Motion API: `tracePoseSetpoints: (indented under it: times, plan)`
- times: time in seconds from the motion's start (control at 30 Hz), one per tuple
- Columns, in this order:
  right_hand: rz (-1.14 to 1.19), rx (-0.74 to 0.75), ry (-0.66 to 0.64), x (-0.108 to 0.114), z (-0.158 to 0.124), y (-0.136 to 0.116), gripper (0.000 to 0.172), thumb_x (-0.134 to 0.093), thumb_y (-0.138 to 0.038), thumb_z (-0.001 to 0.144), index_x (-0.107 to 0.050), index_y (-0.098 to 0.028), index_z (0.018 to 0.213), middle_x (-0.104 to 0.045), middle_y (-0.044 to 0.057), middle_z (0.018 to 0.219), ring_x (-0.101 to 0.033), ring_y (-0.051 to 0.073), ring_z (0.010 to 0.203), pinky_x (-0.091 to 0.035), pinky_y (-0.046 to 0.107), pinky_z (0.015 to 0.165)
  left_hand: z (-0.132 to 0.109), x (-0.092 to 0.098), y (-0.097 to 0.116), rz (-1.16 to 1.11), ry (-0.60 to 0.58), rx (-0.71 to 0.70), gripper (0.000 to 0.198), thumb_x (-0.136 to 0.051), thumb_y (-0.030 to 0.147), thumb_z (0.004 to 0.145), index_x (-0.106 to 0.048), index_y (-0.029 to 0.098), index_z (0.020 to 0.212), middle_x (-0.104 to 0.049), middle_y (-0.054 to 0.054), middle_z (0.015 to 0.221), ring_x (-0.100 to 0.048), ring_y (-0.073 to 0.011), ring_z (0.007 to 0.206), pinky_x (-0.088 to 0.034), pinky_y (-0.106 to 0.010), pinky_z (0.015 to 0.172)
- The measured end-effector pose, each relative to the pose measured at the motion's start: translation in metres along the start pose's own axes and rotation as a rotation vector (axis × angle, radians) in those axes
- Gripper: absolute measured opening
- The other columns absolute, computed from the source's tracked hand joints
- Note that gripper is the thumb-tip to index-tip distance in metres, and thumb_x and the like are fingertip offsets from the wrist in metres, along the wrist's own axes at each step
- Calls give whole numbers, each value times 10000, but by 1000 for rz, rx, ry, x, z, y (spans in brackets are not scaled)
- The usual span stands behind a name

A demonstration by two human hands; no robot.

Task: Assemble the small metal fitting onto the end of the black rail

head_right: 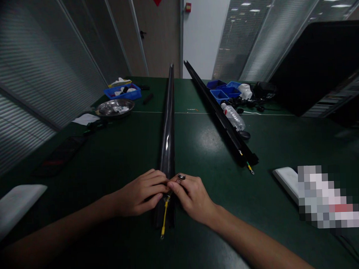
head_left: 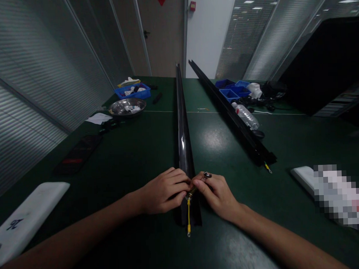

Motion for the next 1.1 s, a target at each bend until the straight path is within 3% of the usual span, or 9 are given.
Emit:
tracePoseSetpoints:
  times: [0.2, 0.43, 0.73, 1.0, 1.1]
  plan:
    - [48, -119, 6, 6, 2, 4, 316, -535, -318, 1090, -723, -172, 883, -714, 24, 788, -670, 147, 705, -519, 260, 708, -5, 0, 6, 68, 101, 25, 282, -474, 148, 1012, -652, 148, 1231, -703, -121, 1199, -602, -271, 1155, -465, -430, 1038]
    - [87, -131, 33, 4, -2, 0, 308, -519, -313, 1095, -735, -177, 922, -714, 38, 819, -686, 158, 730, -525, 271, 706, -14, 5, 4, 150, 276, 243, 346, -455, 148, 1039, -590, 156, 1357, -543, -136, 1490, -449, -300, 1427, -415, -482, 1181]
    - [43, -86, 12, 1, -1, -3, 268, -487, -283, 1105, -715, -198, 990, -678, 31, 786, -646, 166, 693, -498, 282, 654, -9, 1, 7, 140, 228, 169, 289, -503, 128, 1008, -647, 138, 1258, -587, -157, 1438, -490, -322, 1387, -448, -492, 1127]
    - [-4, -154, -122, 0, -8, 0, 258, -416, -283, 1126, -628, -290, 1273, -707, 46, 1092, -688, 203, 1025, -508, 316, 851, -5, 5, 3, 102, 269, 212, 302, -470, 94, 1002, -644, 130, 1246, -638, -155, 1359, -534, -304, 1333, -480, -476, 1092]
    - [51, -187, -150, -1, -8, 2, 252, -435, -263, 1115, -630, -280, 1274, -666, 49, 1064, -665, 204, 982, -505, 319, 824, -6, 5, 3, 120, 284, 226, 288, -476, 88, 998, -643, 125, 1230, -628, -156, 1373, -527, -299, 1343, -493, -470, 1110]
Point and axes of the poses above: each hand's wrist, its own z-axis towards the middle knuckle, its own x-axis out of the back of the hand, y = z × x, the point moved 5 cm from there along z, towards the middle knuckle
